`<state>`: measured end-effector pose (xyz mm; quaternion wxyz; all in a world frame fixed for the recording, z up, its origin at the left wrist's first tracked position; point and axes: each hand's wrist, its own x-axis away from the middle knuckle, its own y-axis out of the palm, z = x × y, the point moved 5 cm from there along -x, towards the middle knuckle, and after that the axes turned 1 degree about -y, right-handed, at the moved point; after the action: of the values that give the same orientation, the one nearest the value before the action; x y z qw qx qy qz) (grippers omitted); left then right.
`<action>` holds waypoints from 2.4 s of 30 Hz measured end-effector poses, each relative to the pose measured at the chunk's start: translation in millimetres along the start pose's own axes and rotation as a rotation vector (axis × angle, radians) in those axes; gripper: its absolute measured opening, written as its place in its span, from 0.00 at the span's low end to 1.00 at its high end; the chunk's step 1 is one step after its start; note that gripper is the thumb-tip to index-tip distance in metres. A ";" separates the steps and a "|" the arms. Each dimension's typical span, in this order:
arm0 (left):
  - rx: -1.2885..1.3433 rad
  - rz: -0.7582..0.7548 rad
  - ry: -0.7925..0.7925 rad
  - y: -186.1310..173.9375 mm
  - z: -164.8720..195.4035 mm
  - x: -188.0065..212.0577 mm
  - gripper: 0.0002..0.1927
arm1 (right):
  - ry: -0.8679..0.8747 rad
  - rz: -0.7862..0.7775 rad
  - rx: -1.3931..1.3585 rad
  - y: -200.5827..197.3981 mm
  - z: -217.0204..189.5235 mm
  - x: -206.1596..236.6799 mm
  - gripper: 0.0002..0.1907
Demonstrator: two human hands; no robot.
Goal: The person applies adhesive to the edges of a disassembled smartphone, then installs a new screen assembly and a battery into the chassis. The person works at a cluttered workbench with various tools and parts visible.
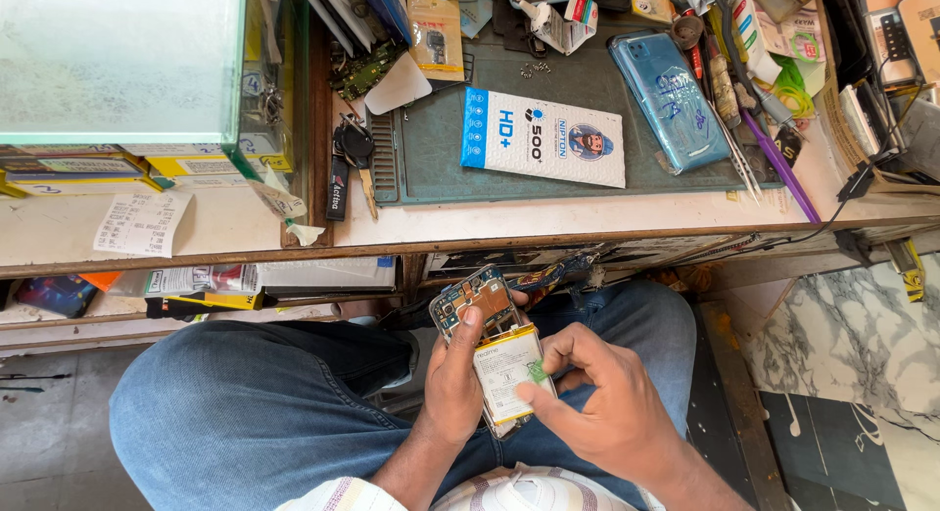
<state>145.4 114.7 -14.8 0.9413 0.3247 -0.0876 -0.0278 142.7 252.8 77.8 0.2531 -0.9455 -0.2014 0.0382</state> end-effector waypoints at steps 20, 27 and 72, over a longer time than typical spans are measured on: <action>0.376 -0.088 -0.047 7.0 5.1 1.0 0.35 | -0.168 0.399 0.034 -118.6 17.3 -103.1 0.15; 0.395 -0.166 -0.073 9.6 5.7 0.7 0.36 | -0.146 0.375 0.481 -114.7 -0.7 -143.7 0.13; 0.038 -0.225 -0.147 -0.5 -35.7 -0.5 0.50 | -0.302 -0.034 0.333 -18.9 -23.0 -57.9 0.03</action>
<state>151.4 136.1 -42.8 0.9170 0.3475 -0.1198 -0.1550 86.9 234.0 105.4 0.3734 -0.8706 -0.2437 0.2079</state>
